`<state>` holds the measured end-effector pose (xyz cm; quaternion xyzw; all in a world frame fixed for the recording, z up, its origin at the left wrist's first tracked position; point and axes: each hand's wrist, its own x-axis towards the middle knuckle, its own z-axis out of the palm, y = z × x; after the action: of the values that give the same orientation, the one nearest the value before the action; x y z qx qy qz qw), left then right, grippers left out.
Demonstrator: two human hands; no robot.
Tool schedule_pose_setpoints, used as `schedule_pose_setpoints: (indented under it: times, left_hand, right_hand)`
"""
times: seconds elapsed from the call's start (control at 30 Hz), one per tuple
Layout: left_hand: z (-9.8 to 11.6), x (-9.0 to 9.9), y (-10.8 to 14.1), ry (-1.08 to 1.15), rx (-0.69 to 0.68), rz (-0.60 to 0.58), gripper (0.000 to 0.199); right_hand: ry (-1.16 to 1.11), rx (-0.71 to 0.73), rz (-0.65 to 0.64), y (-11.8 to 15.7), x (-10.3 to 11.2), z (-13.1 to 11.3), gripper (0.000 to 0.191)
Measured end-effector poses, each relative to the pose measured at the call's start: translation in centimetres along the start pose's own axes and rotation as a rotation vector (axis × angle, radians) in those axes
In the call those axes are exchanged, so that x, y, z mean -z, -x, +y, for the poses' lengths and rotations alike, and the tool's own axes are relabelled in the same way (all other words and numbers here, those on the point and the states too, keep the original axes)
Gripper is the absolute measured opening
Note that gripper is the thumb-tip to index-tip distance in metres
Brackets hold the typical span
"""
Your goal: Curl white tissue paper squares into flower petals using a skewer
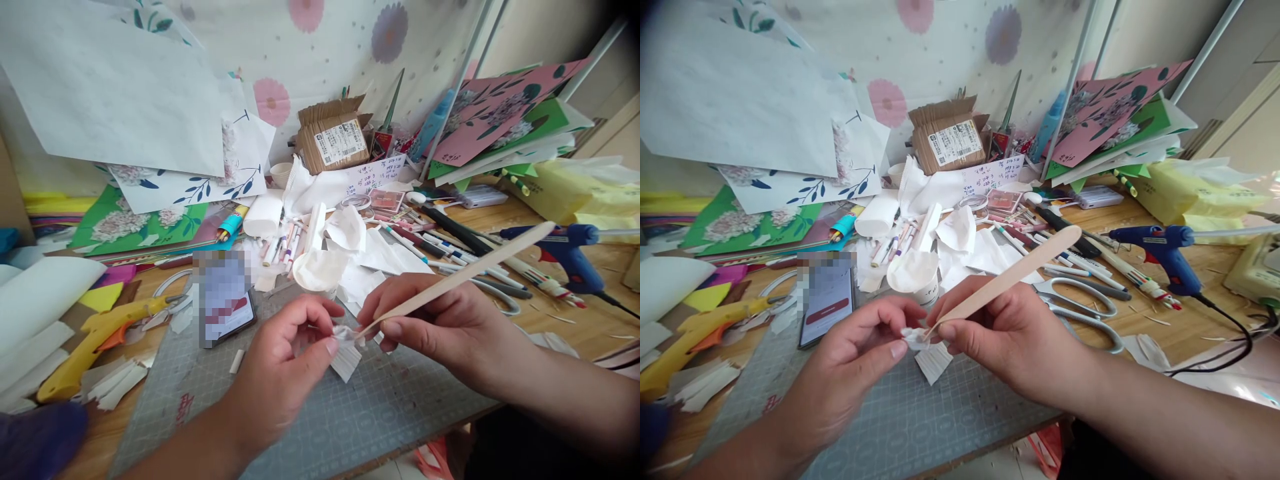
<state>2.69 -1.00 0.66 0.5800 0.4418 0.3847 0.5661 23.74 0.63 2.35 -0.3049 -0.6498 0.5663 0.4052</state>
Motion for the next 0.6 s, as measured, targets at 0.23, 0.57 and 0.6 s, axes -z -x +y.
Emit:
schedule_pose_setpoints:
  times: [0.23,0.57,0.6]
  left_hand:
    - [-0.08,-0.19,0.28,0.111,-0.037,-0.132,0.038]
    - [0.51,-0.02,-0.03,0.155,0.133,-0.086,0.014]
    - [0.41,0.08,-0.03,0.182,0.122,-0.094,0.015]
  right_hand:
    - [-0.124,-0.04,-0.024,-0.2,-0.19,0.4,0.006]
    - [-0.103,0.014,-0.003,0.11,-0.46,0.28,0.005]
    - [-0.096,0.034,0.004,0.17,-0.38,0.23,0.006]
